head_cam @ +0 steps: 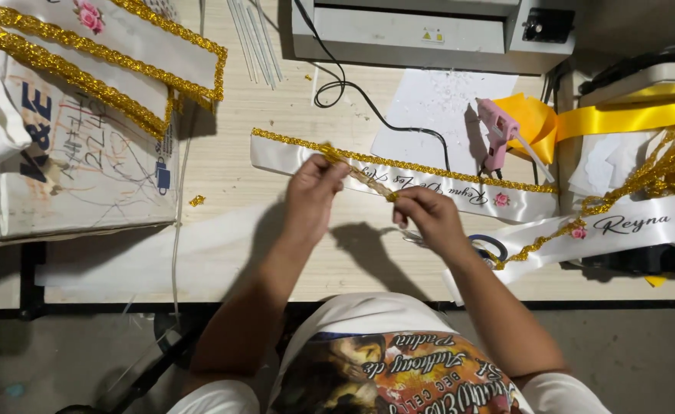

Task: The person decorates a white sash with gold glitter trim. They use a hot glue gun to apply adhesive to the sash and press the trim onto it. They also use scissors to cut the trim to the desired length.

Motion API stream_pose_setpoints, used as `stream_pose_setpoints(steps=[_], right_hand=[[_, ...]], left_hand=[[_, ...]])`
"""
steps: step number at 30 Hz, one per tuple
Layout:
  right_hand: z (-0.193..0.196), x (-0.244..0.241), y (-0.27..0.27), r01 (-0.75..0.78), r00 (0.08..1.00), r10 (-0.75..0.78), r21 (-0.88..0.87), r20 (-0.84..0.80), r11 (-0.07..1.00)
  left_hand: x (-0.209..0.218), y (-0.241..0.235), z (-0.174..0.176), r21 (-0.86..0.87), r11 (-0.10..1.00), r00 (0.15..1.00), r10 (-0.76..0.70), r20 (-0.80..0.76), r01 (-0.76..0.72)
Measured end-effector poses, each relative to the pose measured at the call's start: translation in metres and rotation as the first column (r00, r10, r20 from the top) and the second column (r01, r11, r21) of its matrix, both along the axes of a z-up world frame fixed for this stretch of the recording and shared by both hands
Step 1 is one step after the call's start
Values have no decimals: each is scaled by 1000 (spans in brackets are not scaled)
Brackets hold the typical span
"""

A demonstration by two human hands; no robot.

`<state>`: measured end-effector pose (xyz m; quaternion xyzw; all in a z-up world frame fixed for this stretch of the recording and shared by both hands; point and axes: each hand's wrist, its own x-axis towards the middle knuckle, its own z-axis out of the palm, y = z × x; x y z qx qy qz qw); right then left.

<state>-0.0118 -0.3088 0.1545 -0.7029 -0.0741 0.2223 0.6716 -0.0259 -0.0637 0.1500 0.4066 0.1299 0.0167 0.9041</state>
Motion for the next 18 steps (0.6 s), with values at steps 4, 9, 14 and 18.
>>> stream_pose_setpoints(steps=[4, 9, 14, 18], right_hand=[[-2, 15, -26, -6, 998, 4, -20, -66, 1000], [-11, 26, -45, -54, 988, 59, 38, -142, 998], [-26, 28, -80, 22, 976, -13, 36, -218, 999], [-38, 29, -111, 46, 967, 5, 192, -257, 980]], left_hand=[[6, 19, -7, -190, 981, 998, 38, -54, -47], [18, 26, -5, -235, 964, 988, 98, -123, -124], [38, 66, -11, -180, 949, 955, 225, -192, -260], [42, 91, 4, -123, 919, 904, 333, -270, -375]])
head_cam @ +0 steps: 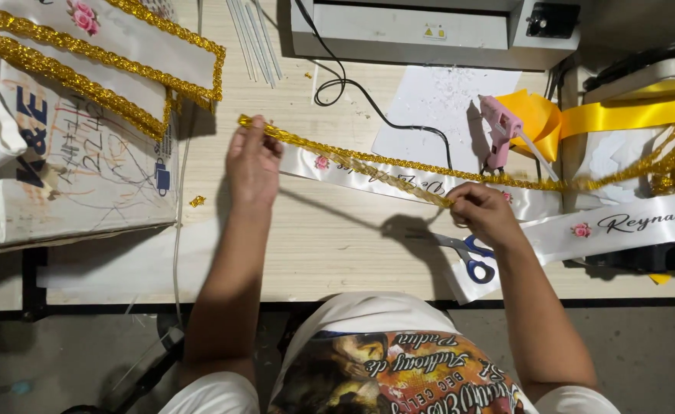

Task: The person decorates a white sash with gold glitter trim. They use a hot glue gun to apply adhesive to the sash and press the trim onto it. They also use scissors to cut the trim to the desired length.

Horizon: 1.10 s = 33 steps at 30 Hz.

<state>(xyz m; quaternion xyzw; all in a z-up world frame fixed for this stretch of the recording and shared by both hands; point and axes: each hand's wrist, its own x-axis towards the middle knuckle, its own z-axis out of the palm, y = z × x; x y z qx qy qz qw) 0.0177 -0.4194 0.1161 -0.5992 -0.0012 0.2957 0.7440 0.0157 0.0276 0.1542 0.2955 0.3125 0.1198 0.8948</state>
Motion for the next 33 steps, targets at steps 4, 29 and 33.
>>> stream_pose_setpoints(steps=[4, 29, 33], right_hand=[[3, 0, -23, 57, 998, -55, -77, 31, 995], [-63, -13, -142, 318, 866, 387, -946, 317, 64], [-71, 54, -75, 740, 497, 201, -533, 844, 411]], left_hand=[[-3, 19, -26, 44, 997, 998, 58, 10, -59], [-80, -5, -173, 892, -419, 979, -35, -202, 169], [-80, -7, -172, 829, -553, 988, -59, -146, 90]])
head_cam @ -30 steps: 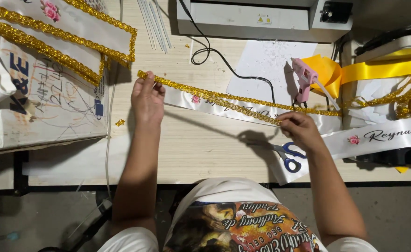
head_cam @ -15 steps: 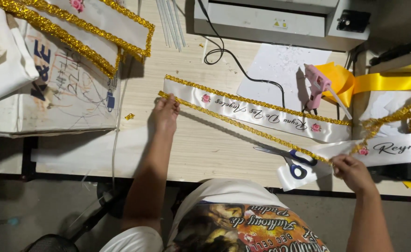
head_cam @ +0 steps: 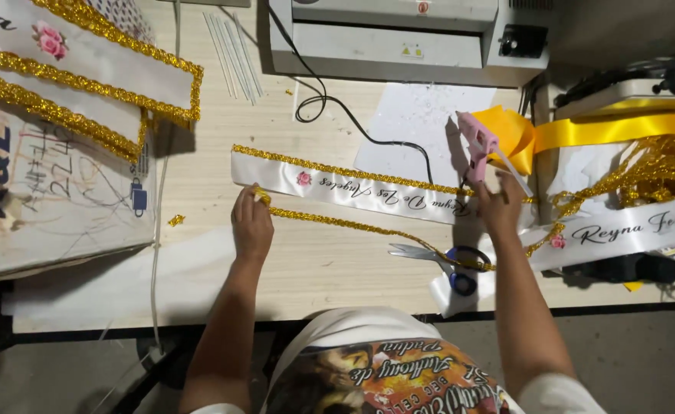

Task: The person decorates a white sash with gold glitter trim. They use a hot glue gun to apply adhesive to the sash and press the trim onto it. They also use scissors to cut the trim to the desired length.

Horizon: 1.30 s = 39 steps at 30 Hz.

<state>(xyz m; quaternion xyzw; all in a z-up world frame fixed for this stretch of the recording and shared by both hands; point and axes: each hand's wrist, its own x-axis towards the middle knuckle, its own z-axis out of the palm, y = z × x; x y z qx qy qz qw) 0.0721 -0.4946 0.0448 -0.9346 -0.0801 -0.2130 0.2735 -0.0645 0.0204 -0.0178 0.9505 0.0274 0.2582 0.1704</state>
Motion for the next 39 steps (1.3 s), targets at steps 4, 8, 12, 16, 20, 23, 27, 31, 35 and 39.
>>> stream_pose_setpoints(steps=[4, 8, 12, 16, 20, 23, 27, 31, 35, 39], right_hand=[[-19, 51, 16, 117, 989, -129, -154, -67, 981], [-12, 73, 31, 185, 926, -123, 146, -356, 972], [-38, 97, 0, 98, 889, -46, 91, -456, 991], [-6, 109, 19, -34, 879, 44, 28, -476, 999], [-3, 126, 23, -132, 866, 104, -24, -490, 991], [-18, 129, 13, -60, 851, 102, 99, -515, 993], [-8, 120, -6, 159, 838, 220, 608, -500, 778], [54, 107, -23, 223, 860, 184, 676, -475, 703], [102, 112, -26, -130, 904, 394, 772, -166, 623], [191, 92, 77, -383, 770, 621, 672, -147, 634]], left_hand=[[0, -3, 10, 3, 999, 999, -37, 1, 37], [7, -2, 11, 3, 995, 995, -95, -43, 95], [8, -2, 7, 18, 995, 989, -96, -116, 99], [5, -2, 11, 28, 996, 986, -85, -145, 90], [4, -3, 8, 61, 996, 991, -58, -120, 66], [5, -4, 8, 67, 996, 994, -51, -94, 57], [5, -2, 10, 61, 997, 996, -50, -69, 55], [7, -4, 8, 58, 998, 998, -33, -56, 36], [3, -2, -2, 52, 998, 997, -32, -76, 36], [4, 0, -18, 39, 999, 991, -31, -131, 37]])
